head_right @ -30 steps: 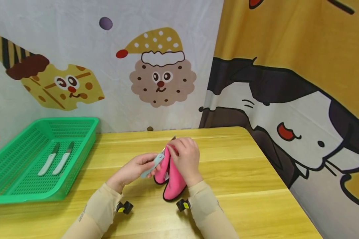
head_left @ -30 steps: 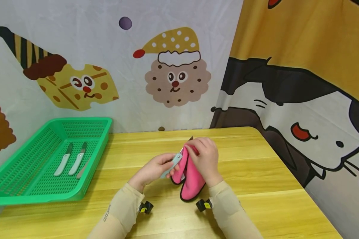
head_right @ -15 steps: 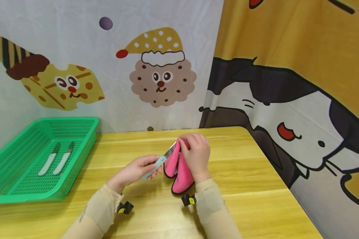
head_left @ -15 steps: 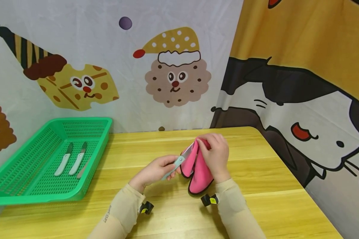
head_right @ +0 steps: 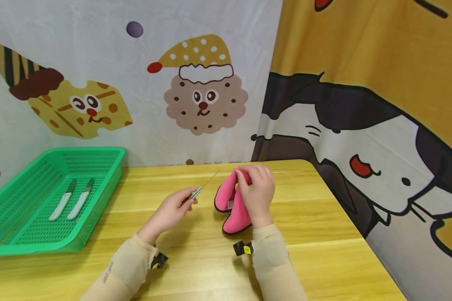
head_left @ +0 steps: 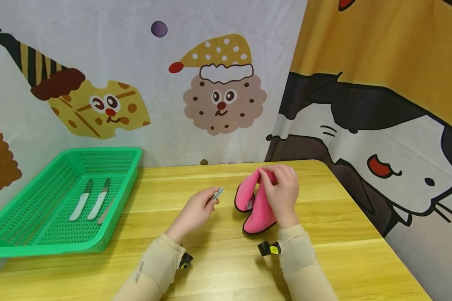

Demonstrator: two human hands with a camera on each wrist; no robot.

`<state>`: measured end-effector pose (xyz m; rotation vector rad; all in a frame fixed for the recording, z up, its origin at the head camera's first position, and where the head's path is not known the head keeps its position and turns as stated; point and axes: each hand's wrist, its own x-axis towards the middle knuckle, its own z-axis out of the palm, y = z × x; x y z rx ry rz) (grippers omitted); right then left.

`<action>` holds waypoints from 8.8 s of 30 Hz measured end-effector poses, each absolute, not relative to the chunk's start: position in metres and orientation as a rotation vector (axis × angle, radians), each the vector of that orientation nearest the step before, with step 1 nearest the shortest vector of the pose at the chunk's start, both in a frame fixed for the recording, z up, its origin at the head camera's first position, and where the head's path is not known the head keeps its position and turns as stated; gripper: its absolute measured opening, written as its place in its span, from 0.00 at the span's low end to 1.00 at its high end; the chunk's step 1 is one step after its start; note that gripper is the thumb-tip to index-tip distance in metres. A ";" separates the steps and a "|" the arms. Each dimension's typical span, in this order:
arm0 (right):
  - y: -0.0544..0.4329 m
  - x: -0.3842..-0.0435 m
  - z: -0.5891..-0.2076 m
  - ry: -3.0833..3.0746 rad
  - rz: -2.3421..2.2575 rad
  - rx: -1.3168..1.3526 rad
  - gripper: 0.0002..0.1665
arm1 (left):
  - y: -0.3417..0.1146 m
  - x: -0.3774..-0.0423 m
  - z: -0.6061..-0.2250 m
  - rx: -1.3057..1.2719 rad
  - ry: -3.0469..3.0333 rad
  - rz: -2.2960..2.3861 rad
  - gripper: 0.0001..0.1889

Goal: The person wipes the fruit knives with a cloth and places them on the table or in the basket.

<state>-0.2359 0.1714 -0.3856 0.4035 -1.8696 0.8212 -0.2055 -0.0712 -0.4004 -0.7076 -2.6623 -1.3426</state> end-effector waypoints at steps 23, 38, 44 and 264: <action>0.144 -0.231 -0.388 -1.845 0.792 0.556 0.06 | -0.070 -0.212 -0.411 -0.643 -2.070 -0.668 0.27; 0.116 -0.224 -0.400 -1.855 0.714 0.675 0.07 | -0.062 -0.209 -0.414 -0.711 -2.022 -0.612 0.24; 0.112 -0.222 -0.403 -1.866 0.686 0.681 0.06 | -0.055 -0.205 -0.416 -0.752 -2.000 -0.622 0.18; 0.154 -0.236 -0.396 -1.886 0.706 0.457 0.09 | -0.059 -0.200 -0.410 -0.763 -2.067 -0.647 0.30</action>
